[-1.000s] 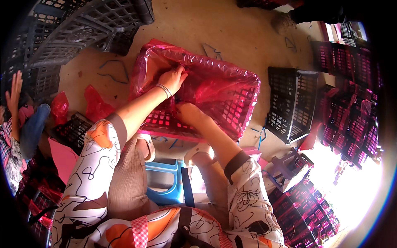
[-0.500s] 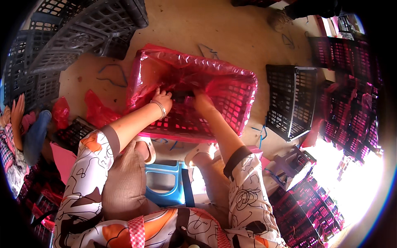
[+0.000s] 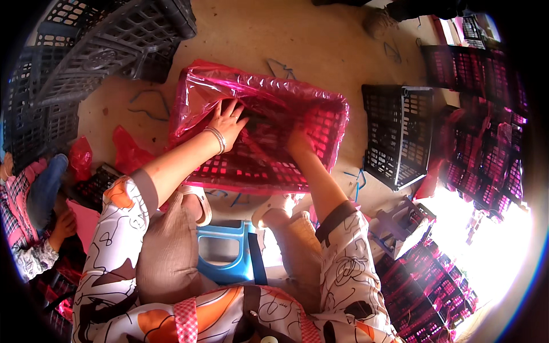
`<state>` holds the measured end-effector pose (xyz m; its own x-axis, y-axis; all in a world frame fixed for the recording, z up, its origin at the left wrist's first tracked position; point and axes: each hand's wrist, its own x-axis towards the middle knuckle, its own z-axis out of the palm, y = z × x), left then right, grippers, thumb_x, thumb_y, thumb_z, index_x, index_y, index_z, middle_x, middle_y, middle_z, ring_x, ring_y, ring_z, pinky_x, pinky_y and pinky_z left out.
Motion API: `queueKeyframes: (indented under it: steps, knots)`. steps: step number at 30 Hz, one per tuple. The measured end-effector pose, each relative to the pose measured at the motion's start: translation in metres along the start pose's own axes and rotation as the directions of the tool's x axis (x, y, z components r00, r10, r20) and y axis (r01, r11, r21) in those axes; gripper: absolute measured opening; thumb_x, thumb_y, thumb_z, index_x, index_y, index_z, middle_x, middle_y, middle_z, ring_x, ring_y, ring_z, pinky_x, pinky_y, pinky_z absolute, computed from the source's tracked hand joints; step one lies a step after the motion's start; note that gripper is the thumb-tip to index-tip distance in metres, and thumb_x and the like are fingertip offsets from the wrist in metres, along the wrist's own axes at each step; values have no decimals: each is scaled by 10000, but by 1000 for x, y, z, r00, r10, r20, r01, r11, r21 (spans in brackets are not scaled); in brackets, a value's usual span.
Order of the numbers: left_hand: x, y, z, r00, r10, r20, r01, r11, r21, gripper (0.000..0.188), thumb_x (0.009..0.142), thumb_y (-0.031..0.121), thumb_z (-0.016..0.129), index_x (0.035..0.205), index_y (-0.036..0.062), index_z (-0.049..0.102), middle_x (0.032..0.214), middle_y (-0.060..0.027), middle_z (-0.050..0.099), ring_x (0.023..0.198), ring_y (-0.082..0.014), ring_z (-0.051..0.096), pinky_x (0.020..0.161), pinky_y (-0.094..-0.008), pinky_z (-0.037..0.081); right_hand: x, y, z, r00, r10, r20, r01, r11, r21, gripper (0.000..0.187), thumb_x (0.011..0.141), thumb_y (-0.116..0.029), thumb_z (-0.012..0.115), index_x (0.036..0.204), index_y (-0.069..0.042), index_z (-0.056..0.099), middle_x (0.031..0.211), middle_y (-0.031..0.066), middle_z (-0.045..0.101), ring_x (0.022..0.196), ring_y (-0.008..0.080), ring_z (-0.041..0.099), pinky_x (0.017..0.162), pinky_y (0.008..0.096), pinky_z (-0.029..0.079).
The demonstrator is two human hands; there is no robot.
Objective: The person lines plastic crates with pink plastic bags by stretching the bag over the crate edges and then placing a pink paper sheet inside.
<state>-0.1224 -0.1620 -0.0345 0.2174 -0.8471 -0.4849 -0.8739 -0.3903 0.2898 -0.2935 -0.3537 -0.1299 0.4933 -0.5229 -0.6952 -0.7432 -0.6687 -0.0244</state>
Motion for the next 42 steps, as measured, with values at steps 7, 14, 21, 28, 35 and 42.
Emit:
queueKeyframes:
  steps: [7, 14, 21, 28, 35, 42]
  knots:
    - [-14, -9, 4, 1000, 6, 28, -1, 985, -172, 523, 718, 159, 600, 1223, 133, 469, 1313, -124, 383, 1253, -300, 293, 1029, -536, 176, -52, -36, -84, 941, -329, -78, 338, 907, 251, 421, 775, -166, 570, 1163, -36, 470, 990, 225, 551, 879, 362, 582, 724, 389, 489]
    - [-69, -74, -39, 446, -664, -601, -286, 530, -798, 190, 890, 89, 480, 1061, 24, 532, 937, -82, 597, 850, -164, 576, 769, -272, 449, -109, 47, -156, 677, 36, -735, 507, 701, 502, 124, 833, -44, 534, 935, -22, 599, 775, 66, 557, 676, 168, 545, 583, 270, 440]
    - [-95, -204, 152, 867, -445, 226, -76, -565, -821, 368, 877, 303, 498, 1117, 25, 521, 1057, -102, 581, 942, -184, 563, 833, -305, 458, -64, 72, -57, 935, -304, 183, -301, -405, 863, 399, 900, -365, 441, 1116, -40, 521, 1004, 75, 596, 960, 181, 549, 912, 360, 395]
    - [-113, -149, 45, 816, -482, 320, -207, -760, -616, 398, 848, 368, 507, 1067, 44, 579, 1017, -94, 619, 937, -248, 585, 858, -369, 455, -56, 124, -44, 940, -335, 68, -269, -603, 751, 376, 929, -228, 375, 1238, -16, 406, 1147, 128, 546, 1020, 251, 547, 903, 407, 431]
    - [-156, -85, 48, 790, -596, 148, -72, -330, -941, 578, 857, 377, 516, 1298, 38, 359, 1229, -92, 483, 1058, -197, 517, 930, -354, 401, -56, 142, -38, 948, -316, 35, -254, -686, 682, 360, 926, -232, 394, 1213, -19, 436, 1167, 139, 536, 1058, 252, 529, 909, 412, 424]
    - [-146, -70, 30, 789, -603, -115, 231, 465, -855, 478, 768, -7, 558, 1225, 24, 420, 1041, -56, 582, 927, -138, 549, 846, -285, 425, -74, 153, -30, 968, -209, 139, -247, -686, 684, 313, 908, -198, 452, 1153, -6, 485, 1081, 112, 583, 971, 211, 570, 854, 361, 464]
